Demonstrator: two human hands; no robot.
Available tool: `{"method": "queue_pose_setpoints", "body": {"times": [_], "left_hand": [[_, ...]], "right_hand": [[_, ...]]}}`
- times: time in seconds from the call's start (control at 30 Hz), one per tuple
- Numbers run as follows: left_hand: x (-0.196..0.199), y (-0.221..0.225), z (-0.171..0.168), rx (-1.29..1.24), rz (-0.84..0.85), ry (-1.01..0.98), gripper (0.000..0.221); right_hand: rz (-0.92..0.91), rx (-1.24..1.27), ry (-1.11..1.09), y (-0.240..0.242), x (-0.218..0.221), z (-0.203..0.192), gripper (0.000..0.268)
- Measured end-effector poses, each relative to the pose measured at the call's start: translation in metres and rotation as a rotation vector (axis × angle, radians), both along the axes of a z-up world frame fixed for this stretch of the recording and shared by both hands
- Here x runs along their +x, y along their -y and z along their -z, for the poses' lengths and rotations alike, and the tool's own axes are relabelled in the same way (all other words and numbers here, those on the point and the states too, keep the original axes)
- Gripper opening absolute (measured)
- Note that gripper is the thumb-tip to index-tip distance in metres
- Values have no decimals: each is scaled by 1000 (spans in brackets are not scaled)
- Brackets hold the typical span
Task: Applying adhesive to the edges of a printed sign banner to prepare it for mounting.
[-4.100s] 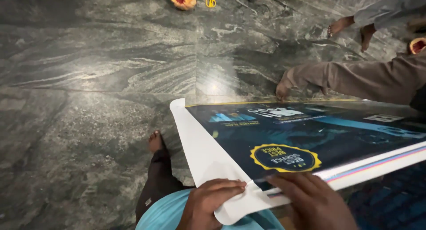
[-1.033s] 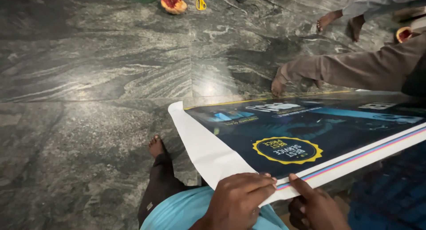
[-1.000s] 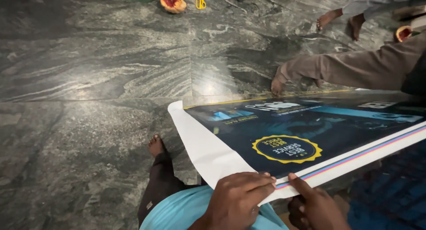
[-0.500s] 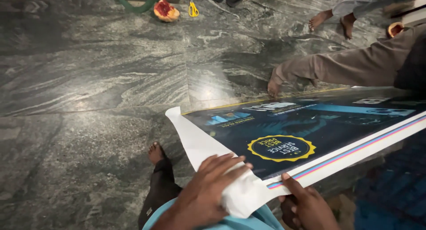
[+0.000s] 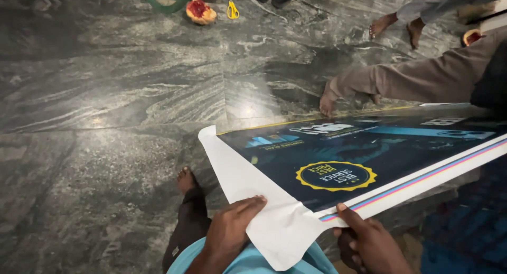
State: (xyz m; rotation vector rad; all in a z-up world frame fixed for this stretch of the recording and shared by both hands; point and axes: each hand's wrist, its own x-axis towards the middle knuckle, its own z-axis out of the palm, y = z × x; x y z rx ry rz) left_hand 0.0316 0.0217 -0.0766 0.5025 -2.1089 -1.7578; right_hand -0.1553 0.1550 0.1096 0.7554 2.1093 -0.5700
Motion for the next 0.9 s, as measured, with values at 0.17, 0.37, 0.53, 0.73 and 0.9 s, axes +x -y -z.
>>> {"method": "queue_pose_setpoints", "body": {"times": [0.17, 0.37, 0.53, 0.73, 0.9], "left_hand": [[4, -7, 3, 46, 4, -8, 43], [3, -12, 6, 76, -3, 33, 47], [-7, -16, -3, -109, -34, -99, 62], [-34, -27, -4, -177, 62, 43, 84], [-38, -25, -5, -208, -19, -37, 72]], "right_hand": [[-25, 153, -33, -27, -8, 21, 63], [47, -23, -14, -27, 0, 18, 60], [18, -72, -35, -17, 8, 13, 65], [65, -110, -42, -21, 6, 16, 65], [56, -83, -68, -28, 10, 21, 63]]}}
